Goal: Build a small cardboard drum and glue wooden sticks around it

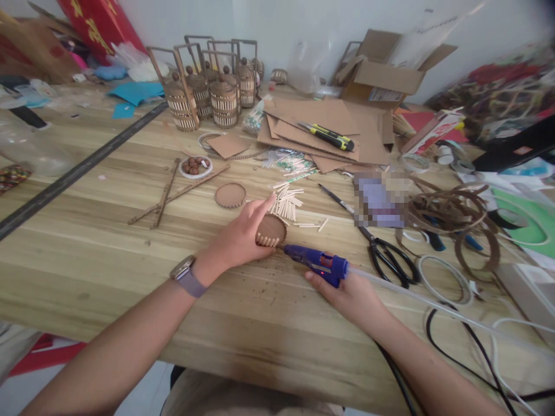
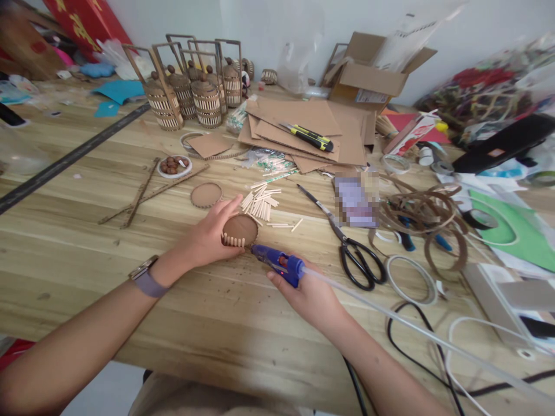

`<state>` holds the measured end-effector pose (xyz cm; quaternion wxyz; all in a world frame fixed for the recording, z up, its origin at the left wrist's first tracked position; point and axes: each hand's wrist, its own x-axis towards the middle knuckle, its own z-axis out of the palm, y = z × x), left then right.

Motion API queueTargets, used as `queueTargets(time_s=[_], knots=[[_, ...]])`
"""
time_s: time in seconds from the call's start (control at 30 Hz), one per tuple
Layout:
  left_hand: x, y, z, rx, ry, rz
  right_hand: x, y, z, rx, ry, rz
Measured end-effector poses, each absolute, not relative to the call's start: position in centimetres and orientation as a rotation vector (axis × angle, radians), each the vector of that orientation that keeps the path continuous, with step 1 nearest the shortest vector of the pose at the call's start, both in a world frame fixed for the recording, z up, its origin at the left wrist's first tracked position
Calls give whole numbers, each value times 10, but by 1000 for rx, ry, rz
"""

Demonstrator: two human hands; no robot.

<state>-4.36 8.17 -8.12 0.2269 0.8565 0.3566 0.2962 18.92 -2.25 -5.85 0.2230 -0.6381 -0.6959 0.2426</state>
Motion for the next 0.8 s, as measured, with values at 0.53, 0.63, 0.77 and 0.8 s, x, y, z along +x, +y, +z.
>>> queueTargets(time_s=[0.53,0.63,0.77,0.8], knots=[[-43,81,-82,2369,982,821,192,-20,-60,-1757,-1788,664],[-43,81,-82,2364,997,798,201,-18,-59,-1788,-1635,793],[-43,81,-83,2353,995,799,211,-20,-54,-1697,-1509,1391],[-43,81,-83,2354,995,800,212,-21,-52,-1667,-1499,1534]])
